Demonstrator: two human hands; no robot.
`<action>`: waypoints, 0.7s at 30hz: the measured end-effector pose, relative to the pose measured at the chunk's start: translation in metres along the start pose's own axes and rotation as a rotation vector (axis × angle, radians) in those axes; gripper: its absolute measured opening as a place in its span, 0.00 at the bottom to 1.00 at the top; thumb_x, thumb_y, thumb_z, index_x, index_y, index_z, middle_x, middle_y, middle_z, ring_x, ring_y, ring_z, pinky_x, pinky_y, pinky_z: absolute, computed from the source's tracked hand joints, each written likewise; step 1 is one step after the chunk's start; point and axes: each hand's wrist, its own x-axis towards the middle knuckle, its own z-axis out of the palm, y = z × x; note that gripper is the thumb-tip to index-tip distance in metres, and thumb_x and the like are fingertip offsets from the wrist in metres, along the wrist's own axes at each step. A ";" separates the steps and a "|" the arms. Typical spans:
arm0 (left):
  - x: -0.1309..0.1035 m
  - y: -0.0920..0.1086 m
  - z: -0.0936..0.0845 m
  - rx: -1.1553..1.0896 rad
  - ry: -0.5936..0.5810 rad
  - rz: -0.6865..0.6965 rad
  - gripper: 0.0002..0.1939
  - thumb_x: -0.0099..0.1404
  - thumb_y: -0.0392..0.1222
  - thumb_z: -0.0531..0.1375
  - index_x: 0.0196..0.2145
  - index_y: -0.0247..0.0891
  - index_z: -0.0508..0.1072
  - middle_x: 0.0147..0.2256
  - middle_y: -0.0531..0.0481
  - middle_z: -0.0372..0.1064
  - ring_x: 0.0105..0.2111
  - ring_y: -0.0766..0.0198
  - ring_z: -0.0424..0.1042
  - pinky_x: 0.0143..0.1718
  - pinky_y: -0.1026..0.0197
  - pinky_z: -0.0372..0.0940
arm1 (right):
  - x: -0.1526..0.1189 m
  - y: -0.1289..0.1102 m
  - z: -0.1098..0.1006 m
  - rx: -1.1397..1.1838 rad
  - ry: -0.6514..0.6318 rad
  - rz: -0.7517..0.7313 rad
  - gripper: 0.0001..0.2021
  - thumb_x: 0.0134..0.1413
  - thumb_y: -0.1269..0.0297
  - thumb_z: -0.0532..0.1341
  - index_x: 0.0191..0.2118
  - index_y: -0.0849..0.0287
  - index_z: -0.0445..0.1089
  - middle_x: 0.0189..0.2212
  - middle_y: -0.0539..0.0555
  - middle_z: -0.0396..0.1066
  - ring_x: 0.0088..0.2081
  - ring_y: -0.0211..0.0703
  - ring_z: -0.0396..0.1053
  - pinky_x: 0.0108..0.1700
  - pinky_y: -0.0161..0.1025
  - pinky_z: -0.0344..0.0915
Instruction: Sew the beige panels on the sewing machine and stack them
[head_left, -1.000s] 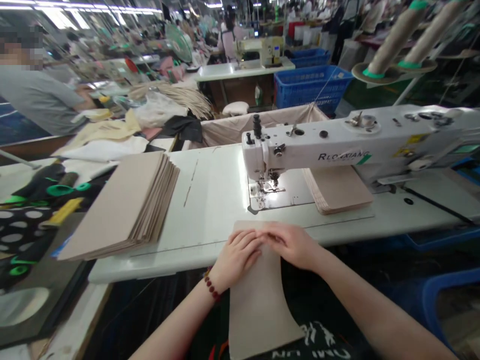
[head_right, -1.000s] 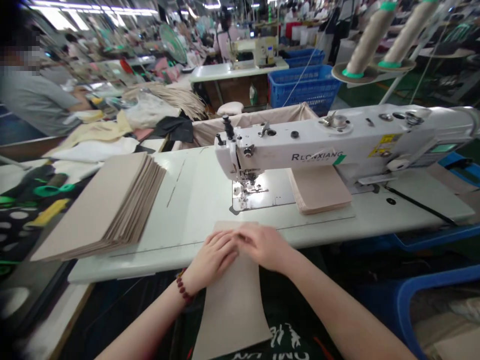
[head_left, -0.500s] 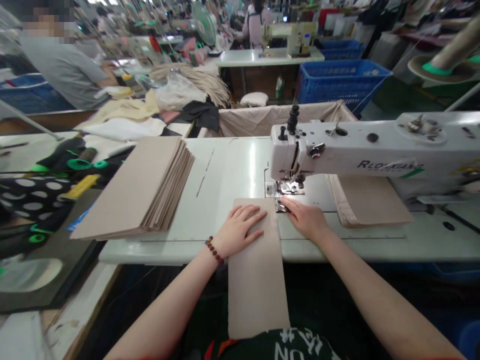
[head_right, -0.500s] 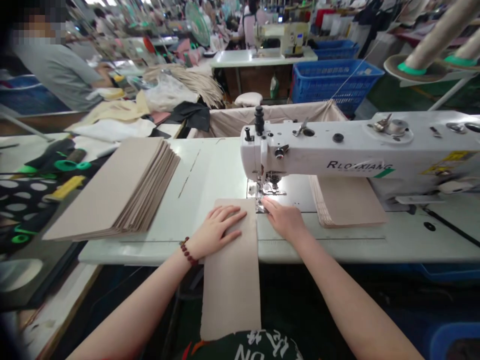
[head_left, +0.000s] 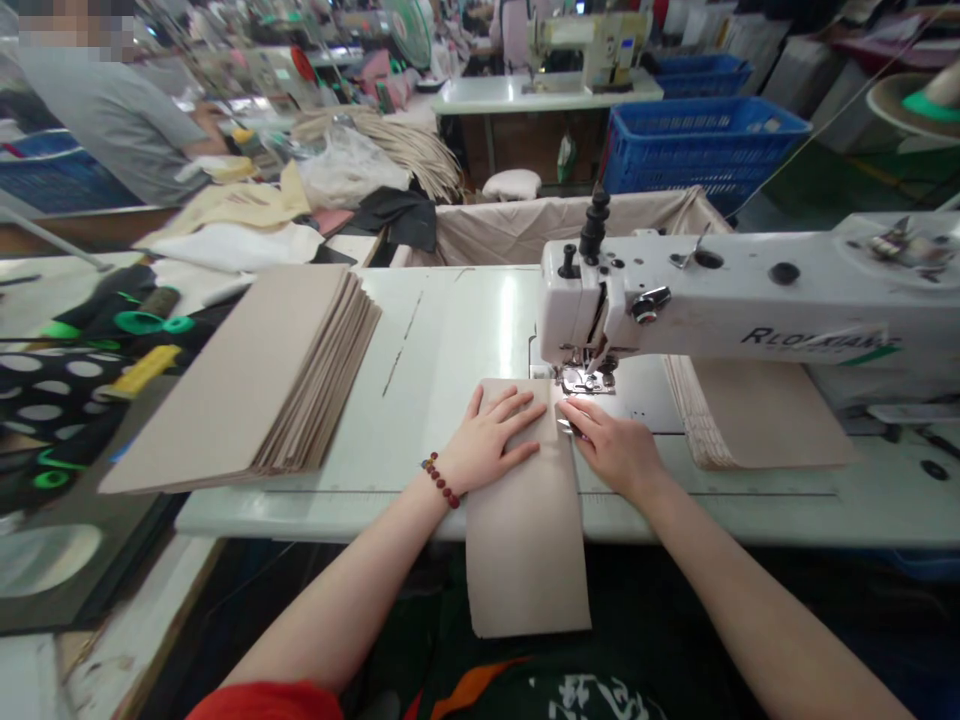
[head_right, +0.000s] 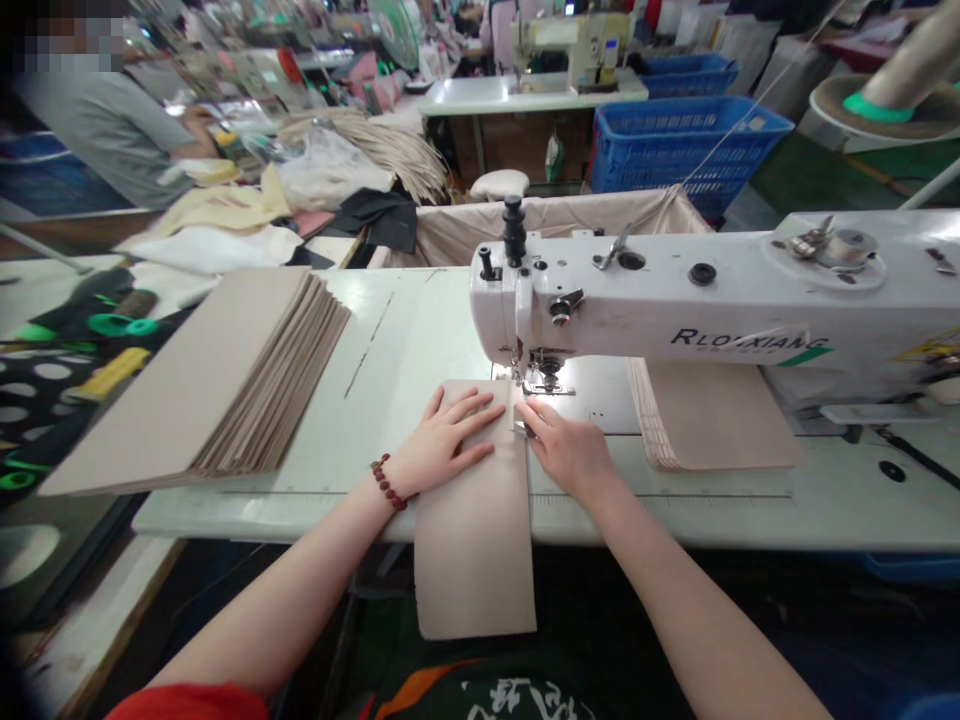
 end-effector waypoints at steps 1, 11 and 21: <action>0.000 0.000 0.000 0.001 0.001 -0.002 0.28 0.71 0.54 0.53 0.66 0.53 0.56 0.66 0.50 0.53 0.67 0.50 0.47 0.67 0.39 0.26 | 0.000 0.000 0.000 -0.001 0.000 0.001 0.25 0.65 0.63 0.49 0.66 0.47 0.57 0.65 0.50 0.59 0.50 0.48 0.71 0.39 0.42 0.71; 0.002 0.000 0.001 -0.010 0.011 -0.005 0.27 0.72 0.54 0.52 0.66 0.53 0.56 0.66 0.51 0.53 0.67 0.51 0.47 0.68 0.40 0.27 | 0.001 0.001 0.001 -0.006 -0.006 0.001 0.25 0.65 0.63 0.49 0.67 0.48 0.56 0.65 0.50 0.59 0.49 0.48 0.72 0.37 0.42 0.71; 0.001 -0.003 0.001 -0.058 0.019 -0.047 0.25 0.73 0.53 0.51 0.65 0.55 0.57 0.67 0.53 0.52 0.67 0.51 0.47 0.65 0.35 0.20 | 0.003 0.001 0.003 -0.030 0.003 0.007 0.26 0.65 0.64 0.51 0.67 0.46 0.55 0.65 0.49 0.59 0.49 0.46 0.72 0.37 0.39 0.70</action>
